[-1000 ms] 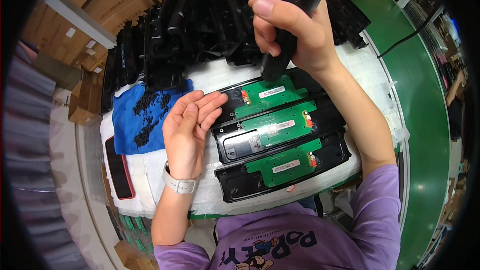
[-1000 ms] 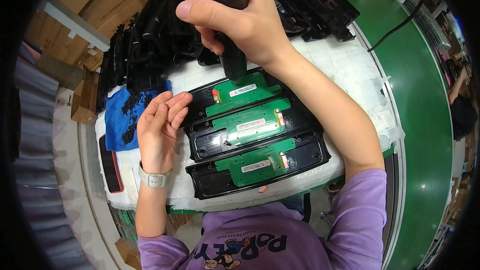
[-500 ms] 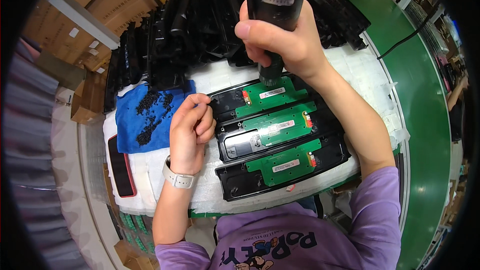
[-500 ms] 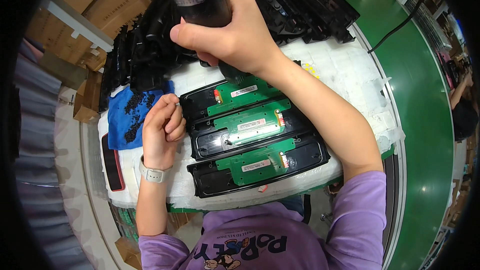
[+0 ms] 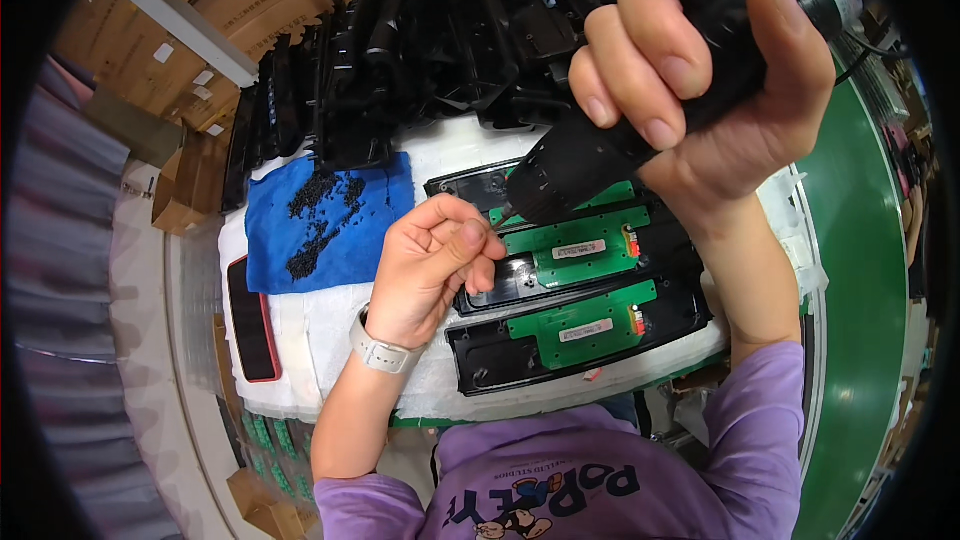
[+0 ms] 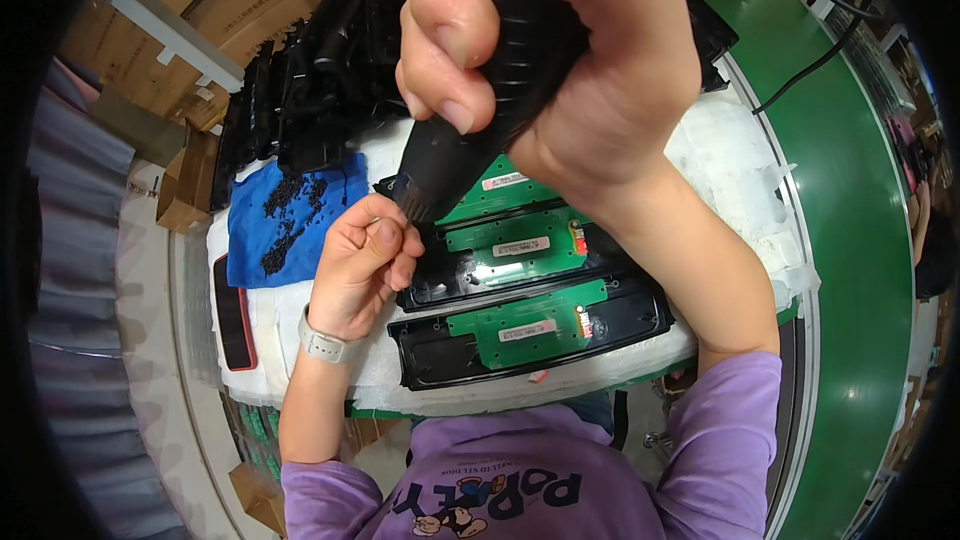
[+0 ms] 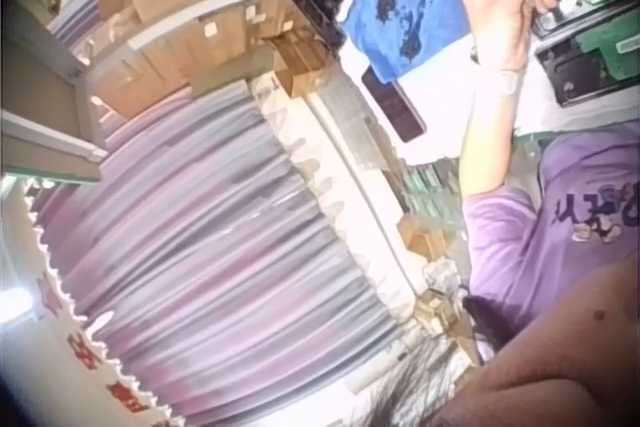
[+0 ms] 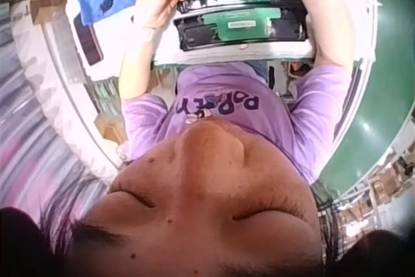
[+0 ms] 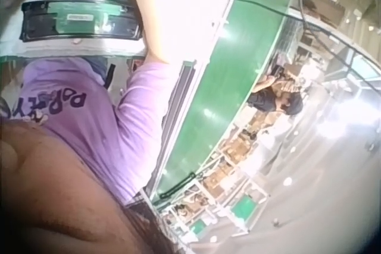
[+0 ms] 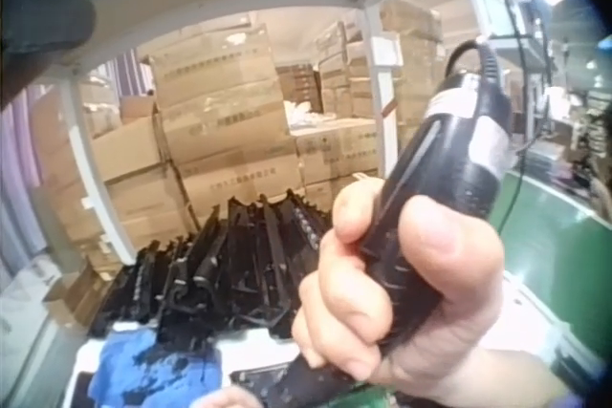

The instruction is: Assembling printer toner cartridges by inserting circuit boards into plastic housings and securing them with an electric screwdriver.

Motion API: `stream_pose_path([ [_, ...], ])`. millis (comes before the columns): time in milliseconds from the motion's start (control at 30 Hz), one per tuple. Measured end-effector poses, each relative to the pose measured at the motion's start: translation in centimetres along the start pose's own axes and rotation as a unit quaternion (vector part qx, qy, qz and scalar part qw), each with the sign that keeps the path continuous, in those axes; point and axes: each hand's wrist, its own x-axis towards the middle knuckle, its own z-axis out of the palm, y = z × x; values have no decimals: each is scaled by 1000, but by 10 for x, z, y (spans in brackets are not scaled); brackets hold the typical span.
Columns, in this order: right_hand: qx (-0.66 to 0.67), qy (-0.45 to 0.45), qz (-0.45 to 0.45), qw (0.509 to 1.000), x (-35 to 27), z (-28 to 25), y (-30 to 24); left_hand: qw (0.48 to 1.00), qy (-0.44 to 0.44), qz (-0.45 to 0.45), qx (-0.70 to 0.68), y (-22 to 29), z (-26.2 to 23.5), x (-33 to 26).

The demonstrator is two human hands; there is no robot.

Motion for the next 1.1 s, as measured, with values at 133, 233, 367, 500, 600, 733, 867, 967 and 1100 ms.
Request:
stream_pose_path([
  [133, -2, 18, -1, 1000, -3, 3, -1, 1000, 10, 0, -17, -2, 1, -1],
  [233, -3, 29, -1, 1000, -4, 5, -1, 1000, 8, -4, 5, -2, 0, -1],
  [367, -1, 45, -1, 999, -5, 5, 0, 1000, 17, -2, 13, -3, 1, -2],
  [500, 4, 61, -1, 998, -6, 7, 4, 998, 26, -2, 54, -2, 2, -3],
  [600, 9, 72, -1, 997, -6, 7, 6, 999, 29, -16, 13, -2, 2, -4],
  [733, 11, 87, 3, 996, -6, 8, 8, 999, 25, -17, 28, 5, 15, -5],
  [867, 9, 107, 9, 994, -8, 8, 12, 966, 34, -45, 253, 10, 20, -6],
  [967, -93, 101, 36, 990, -6, 1, 12, 967, 76, 11, 241, 10, 9, -2],
  [1100, -295, 75, 79, 949, -5, -5, 20, 956, 99, 24, 276, 21, 5, -2],
])
